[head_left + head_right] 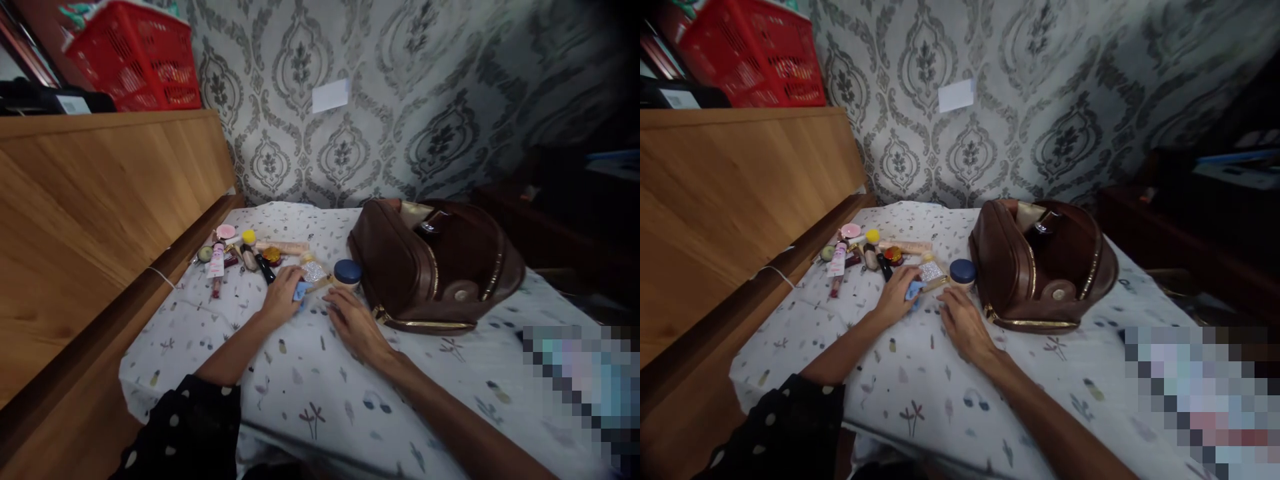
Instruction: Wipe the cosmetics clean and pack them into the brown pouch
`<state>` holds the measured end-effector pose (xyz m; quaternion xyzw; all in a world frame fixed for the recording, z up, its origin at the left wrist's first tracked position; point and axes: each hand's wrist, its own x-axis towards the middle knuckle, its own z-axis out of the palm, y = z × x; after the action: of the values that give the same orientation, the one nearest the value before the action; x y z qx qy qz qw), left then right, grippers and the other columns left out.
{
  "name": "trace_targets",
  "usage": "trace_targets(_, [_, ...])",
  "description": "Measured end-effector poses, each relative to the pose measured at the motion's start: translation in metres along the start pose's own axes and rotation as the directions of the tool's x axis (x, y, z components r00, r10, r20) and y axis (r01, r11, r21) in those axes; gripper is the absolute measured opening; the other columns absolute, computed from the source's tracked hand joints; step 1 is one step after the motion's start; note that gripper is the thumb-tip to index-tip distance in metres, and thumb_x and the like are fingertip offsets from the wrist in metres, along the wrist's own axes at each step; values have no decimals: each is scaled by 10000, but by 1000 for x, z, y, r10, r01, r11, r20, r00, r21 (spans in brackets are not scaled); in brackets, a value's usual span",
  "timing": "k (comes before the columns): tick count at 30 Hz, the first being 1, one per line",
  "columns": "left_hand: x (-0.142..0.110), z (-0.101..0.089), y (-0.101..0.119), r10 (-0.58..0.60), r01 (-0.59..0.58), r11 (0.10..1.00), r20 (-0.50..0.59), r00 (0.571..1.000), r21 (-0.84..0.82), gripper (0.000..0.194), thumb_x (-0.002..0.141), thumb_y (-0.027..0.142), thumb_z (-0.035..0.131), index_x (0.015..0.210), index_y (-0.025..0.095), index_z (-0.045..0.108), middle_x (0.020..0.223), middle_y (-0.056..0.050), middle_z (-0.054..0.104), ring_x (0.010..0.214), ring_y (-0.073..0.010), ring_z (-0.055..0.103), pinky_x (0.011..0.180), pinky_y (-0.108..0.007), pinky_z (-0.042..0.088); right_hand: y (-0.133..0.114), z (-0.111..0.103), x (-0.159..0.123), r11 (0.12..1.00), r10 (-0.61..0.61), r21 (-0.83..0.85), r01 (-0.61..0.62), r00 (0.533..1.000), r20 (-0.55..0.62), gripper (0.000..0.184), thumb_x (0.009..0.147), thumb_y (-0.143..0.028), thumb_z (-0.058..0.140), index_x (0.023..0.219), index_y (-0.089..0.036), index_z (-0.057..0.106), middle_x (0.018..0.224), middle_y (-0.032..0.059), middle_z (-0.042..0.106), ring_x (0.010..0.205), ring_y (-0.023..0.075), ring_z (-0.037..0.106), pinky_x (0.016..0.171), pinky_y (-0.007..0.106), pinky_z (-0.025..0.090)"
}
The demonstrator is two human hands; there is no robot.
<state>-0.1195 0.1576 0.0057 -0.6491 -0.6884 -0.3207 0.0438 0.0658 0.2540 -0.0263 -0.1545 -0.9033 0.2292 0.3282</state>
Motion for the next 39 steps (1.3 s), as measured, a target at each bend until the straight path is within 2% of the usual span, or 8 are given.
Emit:
trace_targets(8, [7,21,-18,-87,86,996,-39,995,-25,566,922,408,529,1415,152,424,1433,-191,481,1379,-314,404,1143,-500,322,-11,-7,2,999,-21,-44,22,999,30,259,893,-132,464,1086,-171,632,1148,143,629,1151,266,591,1007,476,505])
trace_targets(13, [10,12,-20,-219,182,942,-103,970,-283,432,868,454,596,1195,170,605,1048,-92,680,1021,-252,624,972,-400,468,-12,-9,3,999,31,16,-31,999,5,295,885,-142,484,1163,-170,577,1182,148,607,1153,258,581,1003,468,495])
trace_targets(16, [10,4,-18,-373,284,867,-157,914,-410,409,911,532,496,999,158,638,794,-25,627,751,-181,607,748,-294,509,-13,-10,2,993,89,76,-87,996,-17,326,923,-209,478,1246,-178,514,1190,153,604,1117,261,594,967,473,502])
trace_targets(20, [9,1,-12,-439,307,809,-168,883,-501,444,907,568,487,946,150,633,761,-12,592,704,-158,568,669,-249,480,-15,-10,1,987,127,102,-126,992,-1,358,947,-252,459,1295,-165,463,1203,162,596,1098,262,595,966,478,491])
trace_targets(26, [7,1,0,-185,164,943,-47,982,-290,327,920,451,510,1054,176,624,982,-64,682,925,-208,623,888,-323,471,-18,-13,-1,984,111,133,-117,992,51,437,923,-274,528,1332,-144,445,1281,181,553,1218,275,531,1040,491,436])
trace_targets(33, [-6,-7,15,-153,172,928,84,985,-331,334,944,459,468,797,181,579,666,20,554,615,-132,514,620,-241,422,-30,-24,-2,988,135,52,-148,971,196,835,720,-481,795,1402,-167,430,1318,174,551,1252,323,503,1067,500,397])
trace_targets(36, [-10,-8,21,-131,175,925,149,980,-338,322,936,482,480,951,187,606,762,10,601,701,-150,562,688,-259,444,-36,-25,-2,991,130,7,-136,960,247,939,659,-498,830,1421,-149,408,1356,190,528,1288,344,464,1086,516,366])
trace_targets(39, [-10,-6,23,-190,213,915,100,977,-343,423,930,505,472,1231,211,523,950,-30,630,870,-192,601,813,-317,469,-36,-22,-2,988,156,-37,-151,961,227,970,651,-461,827,1448,-150,369,1410,206,483,1333,355,421,1100,538,340])
